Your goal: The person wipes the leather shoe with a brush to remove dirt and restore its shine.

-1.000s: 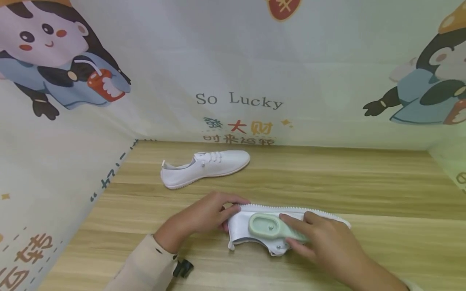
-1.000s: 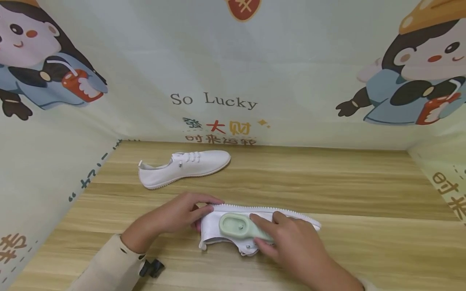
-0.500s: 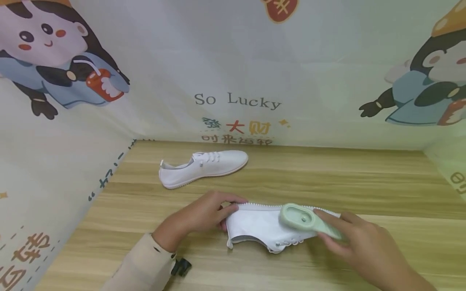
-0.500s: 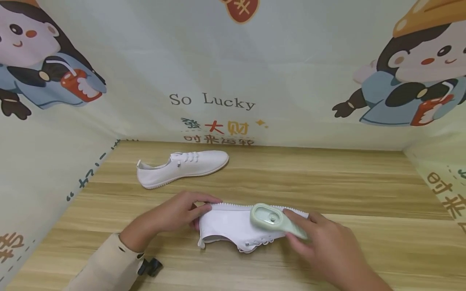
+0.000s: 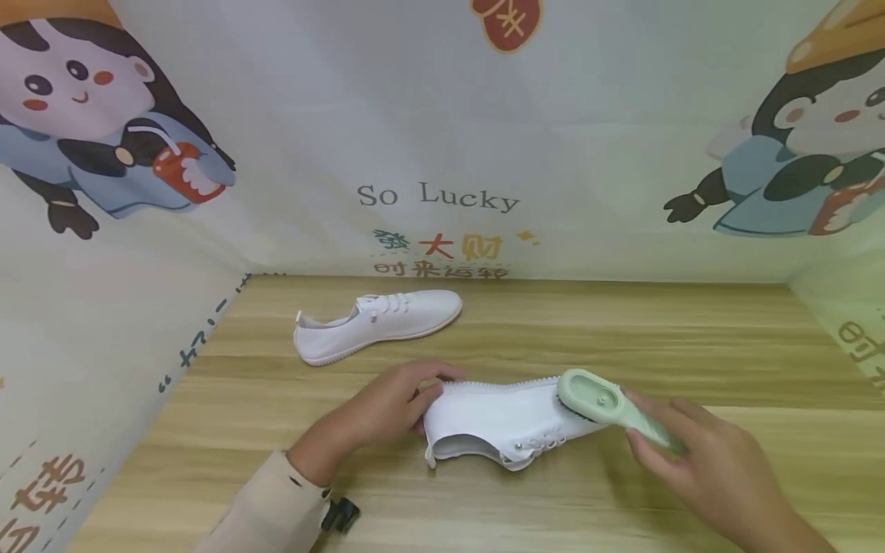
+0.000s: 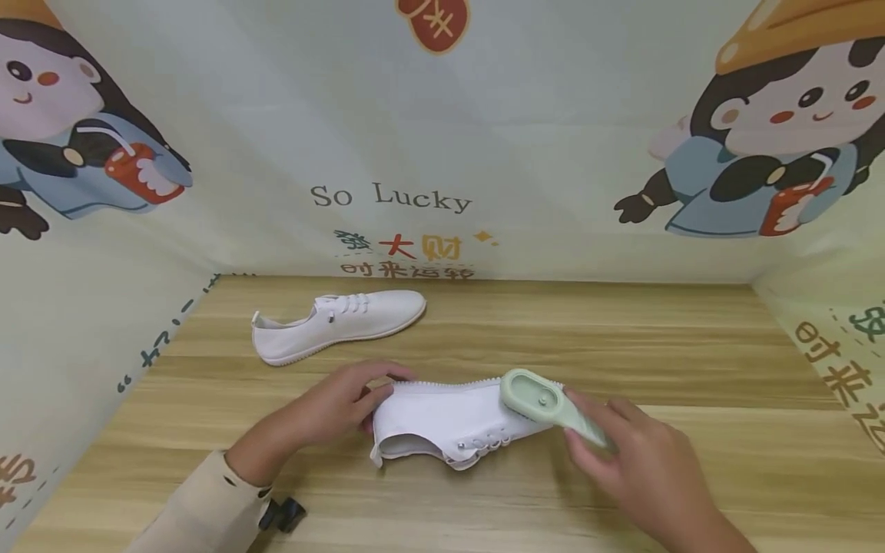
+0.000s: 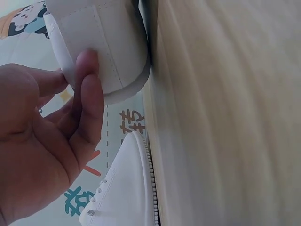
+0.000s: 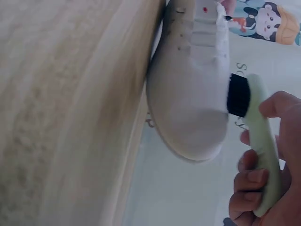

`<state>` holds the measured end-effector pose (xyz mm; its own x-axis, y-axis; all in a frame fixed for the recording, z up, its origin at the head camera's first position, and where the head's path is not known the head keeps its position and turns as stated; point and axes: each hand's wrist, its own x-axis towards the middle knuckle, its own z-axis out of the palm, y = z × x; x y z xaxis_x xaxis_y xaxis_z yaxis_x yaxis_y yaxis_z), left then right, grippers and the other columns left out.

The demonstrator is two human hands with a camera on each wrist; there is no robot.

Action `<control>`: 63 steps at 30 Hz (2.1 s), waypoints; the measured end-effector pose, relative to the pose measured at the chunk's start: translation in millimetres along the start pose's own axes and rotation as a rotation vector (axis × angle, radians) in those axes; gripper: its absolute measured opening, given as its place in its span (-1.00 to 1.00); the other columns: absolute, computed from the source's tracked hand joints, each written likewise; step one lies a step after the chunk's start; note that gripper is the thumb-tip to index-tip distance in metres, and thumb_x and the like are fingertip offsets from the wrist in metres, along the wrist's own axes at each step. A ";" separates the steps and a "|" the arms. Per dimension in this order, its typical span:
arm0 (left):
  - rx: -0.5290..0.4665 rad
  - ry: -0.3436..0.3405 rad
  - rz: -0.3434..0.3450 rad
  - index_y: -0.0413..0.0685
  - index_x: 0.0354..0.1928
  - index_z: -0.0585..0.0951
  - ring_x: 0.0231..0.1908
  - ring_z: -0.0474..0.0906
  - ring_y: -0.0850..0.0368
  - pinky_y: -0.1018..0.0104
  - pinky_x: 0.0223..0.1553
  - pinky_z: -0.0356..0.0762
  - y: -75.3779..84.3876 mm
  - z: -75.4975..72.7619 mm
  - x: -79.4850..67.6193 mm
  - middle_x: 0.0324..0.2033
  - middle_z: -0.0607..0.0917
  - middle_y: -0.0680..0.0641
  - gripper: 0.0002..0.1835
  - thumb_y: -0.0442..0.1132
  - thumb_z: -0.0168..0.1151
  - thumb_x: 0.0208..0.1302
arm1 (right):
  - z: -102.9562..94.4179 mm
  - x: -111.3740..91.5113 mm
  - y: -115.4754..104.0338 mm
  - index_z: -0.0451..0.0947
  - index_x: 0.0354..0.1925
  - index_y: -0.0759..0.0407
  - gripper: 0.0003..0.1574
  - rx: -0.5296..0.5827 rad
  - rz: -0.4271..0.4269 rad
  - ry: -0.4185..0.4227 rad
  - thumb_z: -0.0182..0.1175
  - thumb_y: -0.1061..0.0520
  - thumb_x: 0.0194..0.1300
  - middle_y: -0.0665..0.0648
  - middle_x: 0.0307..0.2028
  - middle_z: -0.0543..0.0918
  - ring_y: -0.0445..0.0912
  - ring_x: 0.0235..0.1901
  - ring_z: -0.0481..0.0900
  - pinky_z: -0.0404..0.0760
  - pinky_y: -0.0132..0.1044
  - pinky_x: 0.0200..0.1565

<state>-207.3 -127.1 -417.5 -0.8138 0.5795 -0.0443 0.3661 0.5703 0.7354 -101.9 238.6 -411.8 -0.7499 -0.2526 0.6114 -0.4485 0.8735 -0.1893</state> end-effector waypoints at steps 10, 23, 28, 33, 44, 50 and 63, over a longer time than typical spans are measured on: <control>0.064 0.021 0.056 0.13 0.03 0.51 -0.32 0.57 0.24 0.32 -0.24 0.59 0.4 -1.6 0.6 0.17 0.52 0.02 -0.65 -0.49 -0.06 0.44 | -6.0 0.3 3.0 0.53 0.09 0.13 -0.59 0.222 0.331 -0.080 0.33 0.14 0.29 0.05 -0.42 0.60 -0.33 -0.57 0.37 0.35 -0.40 -0.57; 0.174 -0.062 0.170 -0.02 0.29 0.36 0.32 0.33 0.09 0.10 0.33 0.38 -3.1 -5.0 -11.7 0.28 0.42 -0.08 -0.35 -0.57 0.16 0.14 | -14.0 8.8 12.0 0.28 0.11 0.10 -0.64 0.408 0.471 -0.179 0.17 0.15 0.45 -0.03 -0.49 0.58 -0.22 -0.71 0.28 0.31 -0.30 -0.72; 0.231 0.034 0.189 0.00 0.30 0.37 0.22 0.43 0.11 0.12 0.24 0.47 -4.4 4.6 -12.2 0.24 0.47 -0.05 -0.23 -0.33 0.52 0.04 | -13.6 11.5 20.8 0.27 0.17 0.18 -0.66 0.426 0.457 -0.187 0.02 0.09 0.55 0.05 -0.52 0.48 -0.21 -0.70 0.28 0.32 -0.30 -0.71; 0.354 0.121 0.133 0.15 0.27 0.37 -0.04 0.59 0.11 0.13 -0.05 0.60 -9.6 13.6 -5.4 0.16 0.52 0.02 -0.15 -0.10 0.63 -0.07 | -10.6 13.1 32.1 0.32 0.09 0.29 -0.67 0.428 0.448 -0.201 -0.08 0.05 0.60 0.11 -0.45 0.50 -0.20 -0.63 0.37 0.38 -0.31 -0.66; 0.471 0.234 0.095 0.23 0.20 0.45 -0.14 0.64 0.13 0.14 -0.22 0.57 -21.7 12.6 4.8 -0.05 0.69 0.05 -0.22 0.01 0.63 -0.12 | 0.6 12.8 51.5 0.37 0.19 0.39 -0.49 0.378 0.544 -0.375 0.00 0.00 0.56 0.18 -0.43 0.52 -0.19 -0.63 0.32 0.38 -0.35 -0.65; 0.526 0.274 -0.010 0.27 0.13 0.50 -0.39 0.56 0.21 0.29 -0.51 0.40 -27.4 8.5 10.8 -0.24 0.70 0.12 -0.27 0.12 0.57 -0.17 | 5.4 10.9 57.1 0.25 0.26 0.43 -0.29 0.324 0.529 -0.425 0.30 0.19 0.27 0.43 -0.21 0.65 -0.10 -0.59 0.43 0.45 -0.32 -0.63; 0.573 0.282 -0.232 0.01 0.09 0.51 -0.53 0.48 0.06 0.19 -0.58 0.34 -19.5 -3.3 25.5 -0.48 0.64 -0.01 -0.23 0.26 0.47 -0.14 | 5.8 3.5 62.8 0.24 0.21 0.40 -0.30 0.241 0.458 -0.461 0.32 0.32 0.17 0.28 -0.34 0.65 -0.11 -0.52 0.48 0.49 -0.35 -0.55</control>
<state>-236.6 -125.4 -430.8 -0.9582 0.2753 0.0776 0.2860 0.9251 0.2499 -135.5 290.1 -426.0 -0.9956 -0.0785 0.0502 -0.0932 0.8313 -0.5479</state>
